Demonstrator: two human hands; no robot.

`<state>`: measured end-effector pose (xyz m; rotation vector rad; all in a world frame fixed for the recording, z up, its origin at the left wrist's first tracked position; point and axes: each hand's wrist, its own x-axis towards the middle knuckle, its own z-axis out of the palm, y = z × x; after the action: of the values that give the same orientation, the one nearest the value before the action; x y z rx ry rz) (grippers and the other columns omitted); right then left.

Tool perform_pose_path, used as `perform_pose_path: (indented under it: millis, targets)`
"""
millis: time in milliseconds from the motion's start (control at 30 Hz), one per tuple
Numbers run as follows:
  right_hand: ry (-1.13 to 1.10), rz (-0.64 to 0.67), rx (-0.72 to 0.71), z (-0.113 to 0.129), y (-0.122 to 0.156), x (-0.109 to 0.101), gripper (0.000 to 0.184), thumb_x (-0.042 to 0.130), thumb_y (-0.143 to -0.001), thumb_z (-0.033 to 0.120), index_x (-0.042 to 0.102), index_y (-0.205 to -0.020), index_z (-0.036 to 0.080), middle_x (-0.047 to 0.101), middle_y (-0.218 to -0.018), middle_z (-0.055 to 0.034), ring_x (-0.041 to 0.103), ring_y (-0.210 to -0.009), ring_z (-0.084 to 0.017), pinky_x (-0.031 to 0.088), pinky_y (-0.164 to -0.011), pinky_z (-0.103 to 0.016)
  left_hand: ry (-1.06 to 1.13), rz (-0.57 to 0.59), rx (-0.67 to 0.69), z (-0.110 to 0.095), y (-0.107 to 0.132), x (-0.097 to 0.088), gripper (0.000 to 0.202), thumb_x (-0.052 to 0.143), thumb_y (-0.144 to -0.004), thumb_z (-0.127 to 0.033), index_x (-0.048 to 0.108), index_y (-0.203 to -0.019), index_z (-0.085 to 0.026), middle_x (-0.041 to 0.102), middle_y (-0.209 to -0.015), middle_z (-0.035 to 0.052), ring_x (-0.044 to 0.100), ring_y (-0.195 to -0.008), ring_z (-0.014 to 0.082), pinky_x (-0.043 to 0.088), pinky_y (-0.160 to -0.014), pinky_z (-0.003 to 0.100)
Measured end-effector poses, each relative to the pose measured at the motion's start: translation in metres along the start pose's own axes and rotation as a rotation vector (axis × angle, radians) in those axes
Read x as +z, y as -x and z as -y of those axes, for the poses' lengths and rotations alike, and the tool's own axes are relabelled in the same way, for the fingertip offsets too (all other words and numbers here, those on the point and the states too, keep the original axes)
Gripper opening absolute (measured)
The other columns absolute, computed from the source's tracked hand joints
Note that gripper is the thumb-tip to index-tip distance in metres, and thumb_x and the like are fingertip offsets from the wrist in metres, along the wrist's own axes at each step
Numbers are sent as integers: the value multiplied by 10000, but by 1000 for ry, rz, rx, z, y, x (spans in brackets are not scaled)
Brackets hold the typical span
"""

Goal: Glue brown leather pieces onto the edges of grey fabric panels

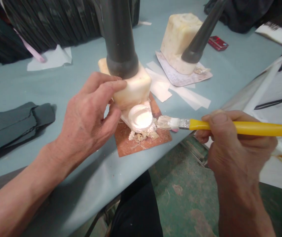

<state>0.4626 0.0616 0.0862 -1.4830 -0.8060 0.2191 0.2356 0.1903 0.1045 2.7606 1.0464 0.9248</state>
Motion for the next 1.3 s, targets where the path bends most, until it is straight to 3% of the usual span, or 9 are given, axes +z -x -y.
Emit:
perform_pose_path:
  millis: [167,367,567,733,833,1000,1133,1300]
  targets:
    - [-181,88,-12,-20,-8,13,261,813,-902,414,739,-772,201,625,-567,41,554,-456,-95,497,-469,-217,29,-22,56,0,0,0,390,493,-966,-141,665,-1315,-161,723,-1326,115,713,-1143,220,585,-942,346]
    - [-231,203,-129,-40,-11,30,415,850,-873,594,709,-765,219,626,-620,46,559,-500,-94,512,-488,-226,25,-30,66,3,2,2,419,497,-954,-138,659,-1340,-133,709,-1317,126,712,-1057,214,577,-868,338]
    - [-112,323,-201,-58,-24,8,342,820,-927,540,744,-819,225,693,-716,20,601,-565,-100,516,-544,-233,12,-38,83,5,3,5,421,497,-951,-136,625,-1348,-192,701,-1334,89,733,-1082,219,604,-893,351]
    - [-63,366,-350,-43,-35,-10,233,794,-967,425,761,-841,231,708,-730,18,599,-575,-116,496,-539,-246,11,-35,85,5,2,4,439,502,-929,-125,620,-1348,-189,701,-1329,97,739,-1065,225,617,-891,376]
    - [-79,513,-483,-26,-35,-7,34,775,-976,276,789,-971,245,767,-868,6,670,-679,-125,536,-602,-246,13,-32,98,5,2,3,452,499,-918,-97,610,-1346,-196,698,-1340,98,734,-1104,229,620,-922,389]
    - [151,877,-740,-5,-40,-5,133,743,-998,191,783,-1115,240,797,-1004,-29,753,-834,-144,579,-724,-239,25,-23,107,6,2,4,445,516,-923,-92,600,-1348,-192,693,-1359,104,728,-1152,236,614,-952,394]
    - [321,990,-859,5,-51,-19,197,697,-1038,202,736,-1229,231,774,-1141,-53,758,-942,-155,551,-753,-241,45,-33,97,6,3,5,449,511,-931,-83,612,-1360,-169,695,-1362,113,718,-1124,222,602,-937,366]
    - [396,1099,-825,11,-53,-36,263,640,-1070,197,681,-1326,236,731,-1196,-38,728,-950,-127,522,-753,-225,39,-22,97,8,4,5,466,512,-919,-92,622,-1360,-192,698,-1372,108,719,-1126,244,622,-939,395]
